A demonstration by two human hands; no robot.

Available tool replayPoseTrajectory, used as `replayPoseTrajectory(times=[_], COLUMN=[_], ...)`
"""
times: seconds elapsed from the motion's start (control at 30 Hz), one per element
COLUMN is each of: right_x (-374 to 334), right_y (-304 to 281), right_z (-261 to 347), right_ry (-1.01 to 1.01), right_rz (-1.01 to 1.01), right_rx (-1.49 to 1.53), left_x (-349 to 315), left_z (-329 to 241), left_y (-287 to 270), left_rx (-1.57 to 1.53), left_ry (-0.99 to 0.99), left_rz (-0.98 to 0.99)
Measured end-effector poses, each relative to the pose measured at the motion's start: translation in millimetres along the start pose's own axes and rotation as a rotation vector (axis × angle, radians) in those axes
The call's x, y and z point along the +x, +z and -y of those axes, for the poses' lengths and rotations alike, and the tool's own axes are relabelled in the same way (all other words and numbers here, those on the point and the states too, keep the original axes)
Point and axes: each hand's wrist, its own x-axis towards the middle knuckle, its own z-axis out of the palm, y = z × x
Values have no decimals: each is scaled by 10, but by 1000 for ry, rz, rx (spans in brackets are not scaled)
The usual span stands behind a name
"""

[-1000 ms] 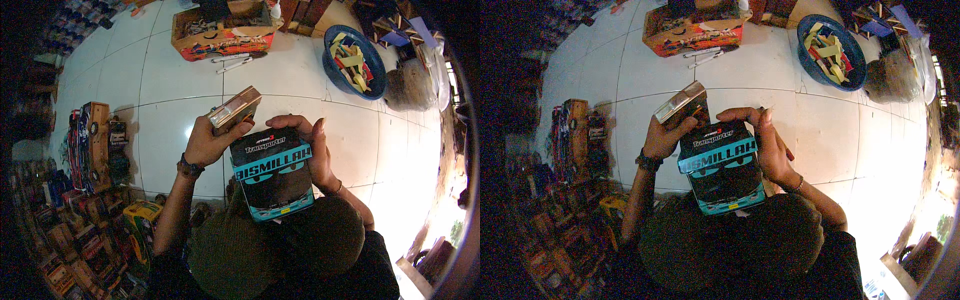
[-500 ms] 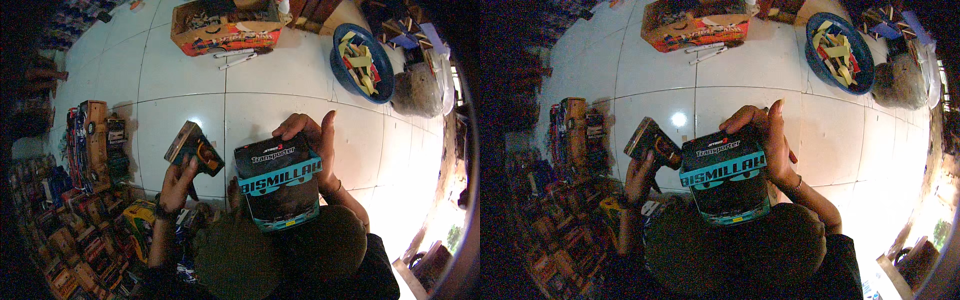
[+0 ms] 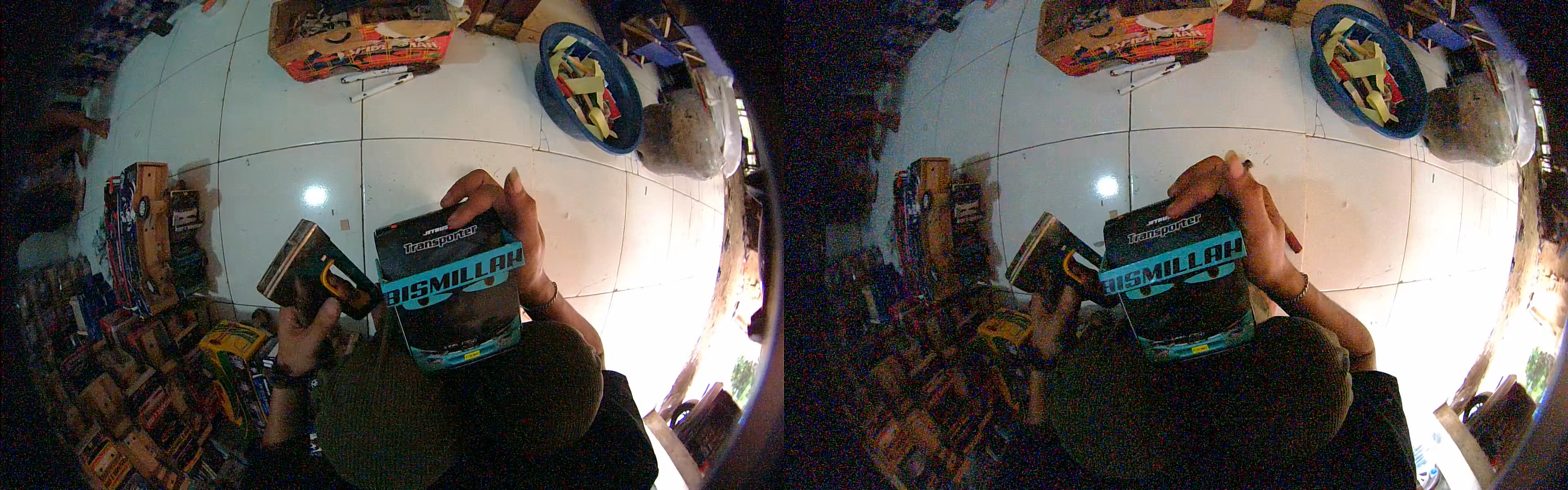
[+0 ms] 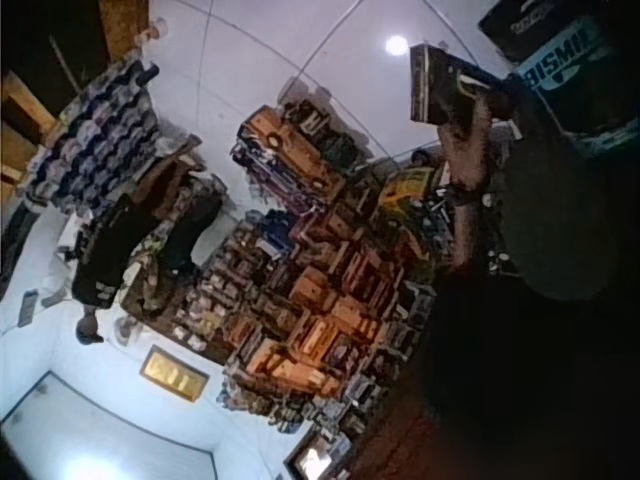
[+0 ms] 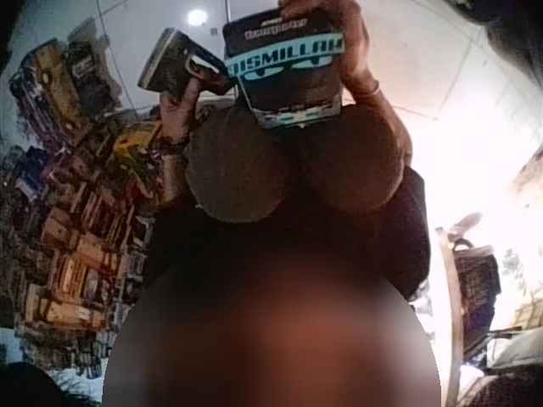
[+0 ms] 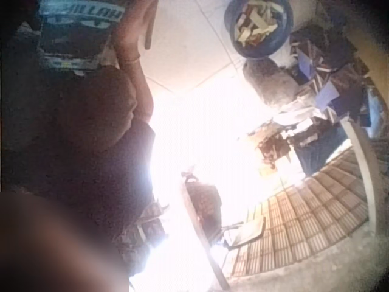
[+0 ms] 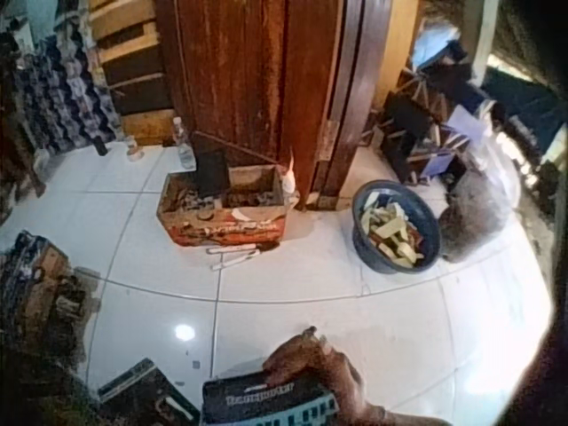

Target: The person assembles a toy truck by attaching wheels to the chassis using a hammer and a small metal tool. They apply glue to the wheel hubs and secure the wheels in place, then inspect the assembled toy.

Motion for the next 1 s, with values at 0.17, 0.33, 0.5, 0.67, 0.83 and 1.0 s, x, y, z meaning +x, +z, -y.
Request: replayPoseTrajectory(times=[0.17, 0.33, 0.5, 0.67, 0.83, 1.0], right_x=[-19, -46, -71, -110, -92, -79], right_y=[-13, 58, 135, 122, 66, 23], right_z=[-35, 24, 25, -63, -102, -59], right_ry=[-2, 91, 79, -122, -311, -111], right_rz=[-12, -39, -104, -90, 42, 35], right_rx=[43, 163, 170, 136, 40, 18], left_x=[-59, -79, -141, 12, 93, 204], left_z=[101, 69, -242, -311, -467, -597], left_y=[-6, -73, 61, 290, 388, 592], left_rx=[176, 196, 130, 13, -147, -88], left_ry=[-47, -188, -55, 162, 273, 336], left_rz=[-74, 104, 146, -3, 75, 5])
